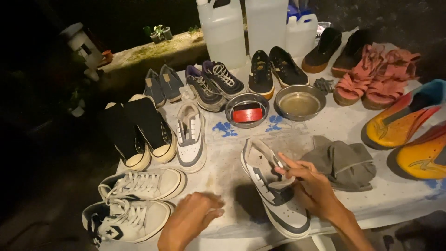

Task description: The person cleans a white and gray sneaker using a cloth and a red brush. They wipe the shoe, dip the brush in a liquid, scrub the shoe, and then wipe it again with the cloth.

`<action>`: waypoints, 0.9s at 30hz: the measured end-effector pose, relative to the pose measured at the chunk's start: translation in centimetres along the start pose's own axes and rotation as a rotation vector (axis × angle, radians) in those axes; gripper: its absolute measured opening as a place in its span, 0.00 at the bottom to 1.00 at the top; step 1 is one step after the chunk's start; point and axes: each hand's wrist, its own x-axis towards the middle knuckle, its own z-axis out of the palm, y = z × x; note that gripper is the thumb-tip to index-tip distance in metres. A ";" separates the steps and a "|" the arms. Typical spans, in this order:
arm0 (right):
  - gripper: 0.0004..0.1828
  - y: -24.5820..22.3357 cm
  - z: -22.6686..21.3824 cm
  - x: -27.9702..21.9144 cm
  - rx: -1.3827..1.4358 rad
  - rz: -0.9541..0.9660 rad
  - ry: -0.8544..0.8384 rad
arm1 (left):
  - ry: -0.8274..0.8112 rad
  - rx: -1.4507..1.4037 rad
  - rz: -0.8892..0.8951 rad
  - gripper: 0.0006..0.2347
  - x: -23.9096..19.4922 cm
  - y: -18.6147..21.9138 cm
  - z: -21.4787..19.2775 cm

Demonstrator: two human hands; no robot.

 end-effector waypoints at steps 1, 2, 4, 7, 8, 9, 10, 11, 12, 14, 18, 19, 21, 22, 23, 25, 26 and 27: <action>0.14 -0.1 0.1 0.0 0.019 0.010 0.009 | 0.150 0.084 -0.010 0.08 -0.1 0.1 -0.1; 0.17 -0.2 0.1 0.1 0.037 0.020 0.019 | 0.300 0.168 -0.017 0.04 -0.1 0.2 -0.3; 0.19 -0.2 0.2 -0.1 0.067 0.039 0.022 | 0.403 0.196 -0.044 0.09 0.1 -0.6 0.3; 0.21 -0.2 0.4 -0.2 0.055 0.045 0.019 | 0.562 0.287 -0.107 0.20 1.0 -1.5 1.6; 0.21 -0.3 0.4 -0.2 0.014 0.032 0.013 | 0.616 0.353 -0.144 0.25 1.4 -1.7 2.1; 0.21 -0.5 0.3 0.0 0.013 0.036 0.012 | 0.613 0.350 -0.144 0.25 1.5 -0.8 1.9; 0.14 -0.7 0.2 0.2 0.027 0.091 -0.005 | 0.700 0.277 -0.078 0.23 1.7 0.0 1.7; 0.08 -0.8 0.1 0.5 0.042 0.147 -0.020 | 0.786 0.203 -0.012 0.31 1.9 0.9 1.4; 0.08 -0.2 -0.1 0.6 0.043 0.150 -0.020 | 0.783 0.202 -0.012 0.31 2.1 1.6 1.1; 0.02 1.0 -0.3 0.5 0.154 0.251 -0.042 | 0.682 -0.249 0.346 0.18 2.4 2.9 0.8; 0.13 -0.4 -0.6 3.0 0.366 0.341 -0.045 | 0.434 -0.208 0.494 0.24 5.5 4.9 0.3; 0.11 -0.2 -0.4 3.2 0.302 0.432 0.005 | 0.442 -0.197 0.546 0.27 6.2 5.0 0.3; 0.08 -0.1 0.1 3.8 0.234 0.512 0.059 | 0.454 -0.179 0.605 0.32 7.5 5.2 0.2; 0.06 -0.3 0.5 4.0 0.198 0.600 0.159 | 0.524 -0.067 0.627 0.29 8.0 5.5 0.2; 0.06 -0.4 0.8 4.2 0.161 0.688 0.260 | 0.593 0.045 0.646 0.27 8.4 5.8 0.3; 0.07 1.2 1.6 2.8 0.133 0.664 0.339 | 0.604 -0.062 0.659 0.24 9.1 5.7 0.6; 0.09 2.1 1.9 2.4 0.108 0.639 0.420 | 0.612 -0.164 0.670 0.23 9.6 5.6 0.5; 0.09 1.6 2.2 2.3 0.108 0.631 0.418 | 0.620 -0.162 0.671 0.23 9.5 5.4 0.7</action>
